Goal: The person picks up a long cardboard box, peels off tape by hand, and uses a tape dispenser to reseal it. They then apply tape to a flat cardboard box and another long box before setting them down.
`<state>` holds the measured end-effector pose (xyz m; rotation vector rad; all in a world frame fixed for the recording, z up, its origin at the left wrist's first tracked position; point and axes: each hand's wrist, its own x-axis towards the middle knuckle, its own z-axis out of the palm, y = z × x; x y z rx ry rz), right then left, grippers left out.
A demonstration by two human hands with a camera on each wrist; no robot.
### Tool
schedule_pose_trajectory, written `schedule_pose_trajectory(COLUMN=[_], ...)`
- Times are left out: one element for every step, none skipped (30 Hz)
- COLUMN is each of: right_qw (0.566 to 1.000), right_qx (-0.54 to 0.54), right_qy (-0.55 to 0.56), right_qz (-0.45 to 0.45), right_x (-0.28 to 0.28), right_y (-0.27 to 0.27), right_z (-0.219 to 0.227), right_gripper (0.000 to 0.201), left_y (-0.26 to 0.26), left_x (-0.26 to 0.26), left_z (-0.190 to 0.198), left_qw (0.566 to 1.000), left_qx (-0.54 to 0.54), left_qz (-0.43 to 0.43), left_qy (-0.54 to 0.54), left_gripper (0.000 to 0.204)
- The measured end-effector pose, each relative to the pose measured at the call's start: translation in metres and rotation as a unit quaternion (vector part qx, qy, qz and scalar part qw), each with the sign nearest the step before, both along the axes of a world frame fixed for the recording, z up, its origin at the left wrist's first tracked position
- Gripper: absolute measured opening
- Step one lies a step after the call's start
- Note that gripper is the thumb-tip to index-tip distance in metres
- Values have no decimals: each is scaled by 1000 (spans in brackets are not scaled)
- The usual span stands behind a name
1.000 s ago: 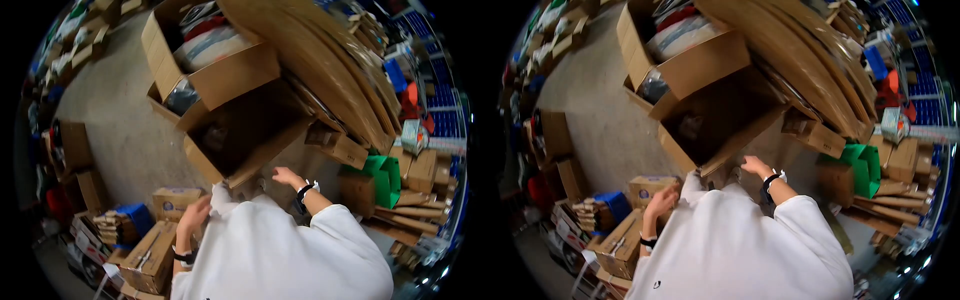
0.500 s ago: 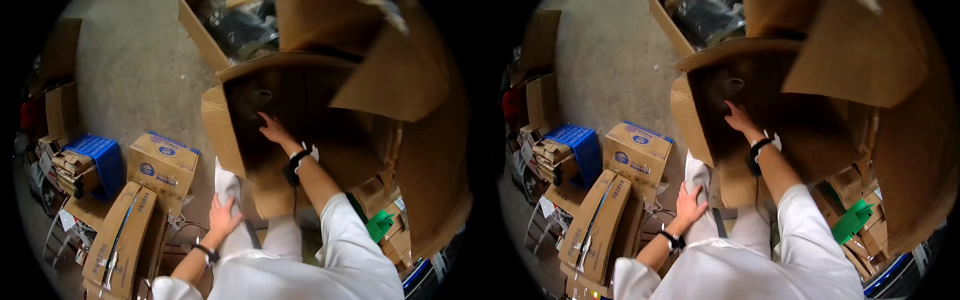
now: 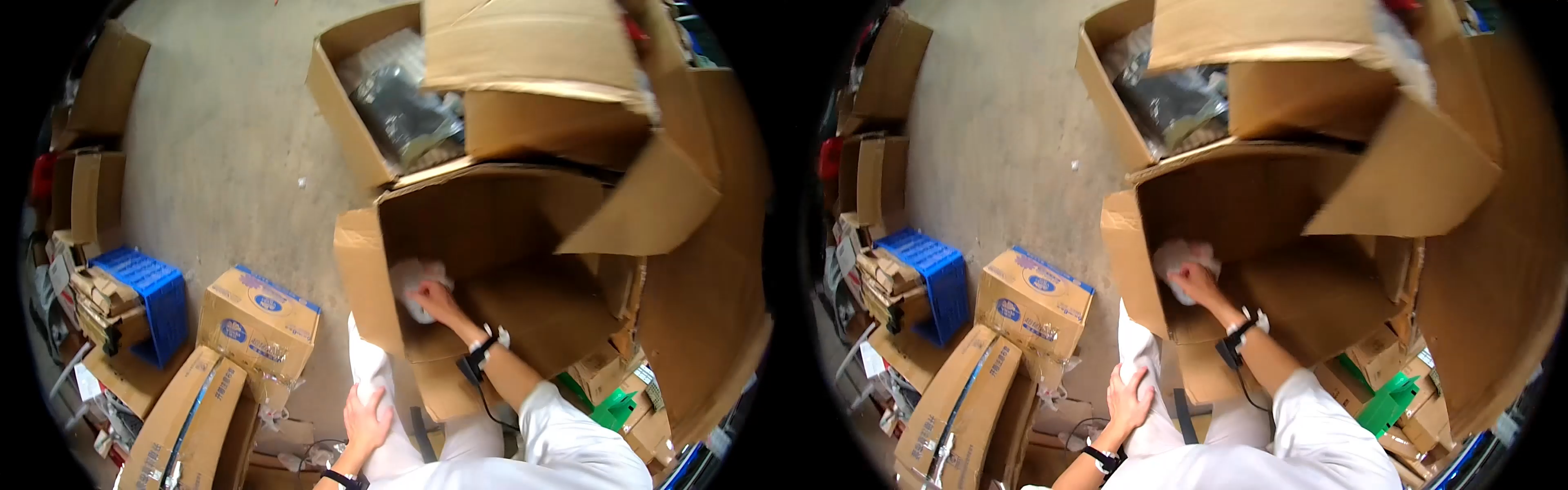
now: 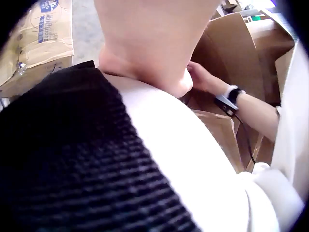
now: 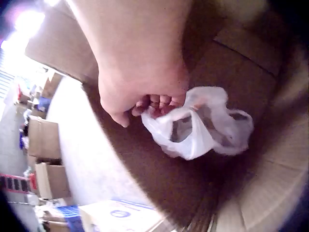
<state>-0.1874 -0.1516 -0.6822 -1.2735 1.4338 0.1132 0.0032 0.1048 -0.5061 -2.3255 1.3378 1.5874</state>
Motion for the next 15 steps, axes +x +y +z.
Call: schedule_pose_trajectory(right_qw=[995, 968, 941, 884, 804, 754, 762, 768, 801, 828, 853, 827, 868, 900, 945], right_qx=[2, 131, 169, 233, 321, 394, 372, 348, 298, 247, 192, 252, 186, 120, 4], right_qy=[-77, -142, -240, -314, -379, -423, -419, -416, -419, -418, -413, -419, -357, -290, -139], right_qz=[-63, -163, -169, -258, -327, -312, -326, -339, -306, -279, -255, -278, -290, -303, -295], right_x=[-3, -5, -15, -17, -13, -7, 7, 20, 22, 22, 23, 11, 0, -13, -32], right_y=[2, 3, 8, 22, 34, 37, 41, 44, 47, 54, 57, 43, 47, 52, 68], right_z=[35, 88, 126, 171, 204, 241, 277, 300, 304, 299, 301, 330, 332, 324, 293], right_gripper=[36, 32, 19, 18, 35, 45, 47, 48, 49, 50, 52, 47, 49, 50, 56], left_y=[-2, -11, -23, -34, -65, -70, -76, -85, -100, -114, -119, -126, -133, -139, -130], left_x=[8, 8, 6, 2, -10, -12, -16, -18, -10, 7, 30, 56, 91, 135, 187], left_z=[0, 3, 6, 16, 49, 58, 69, 76, 87, 99, 92, 79, 69, 57, 29], left_qw=[997, 986, 965, 934, 839, 791, 784, 778, 846, 862, 874, 879, 845, 805, 781], left_qx=[8, -58, -121, -172, -160, -130, -82, -33, -106, -67, -77, -92, -125, -158, -220], left_qz=[71, 144, 213, 278, 396, 389, 384, 376, 301, 281, 337, 386, 452, 514, 536], left_qy=[30, 61, 99, 141, 338, 455, 480, 503, 428, 417, 341, 263, 256, 251, 234], left_gripper=[72, 78, 84, 90, 101, 99, 89, 79, 54, 35, 32, 29, 28, 26, 28])
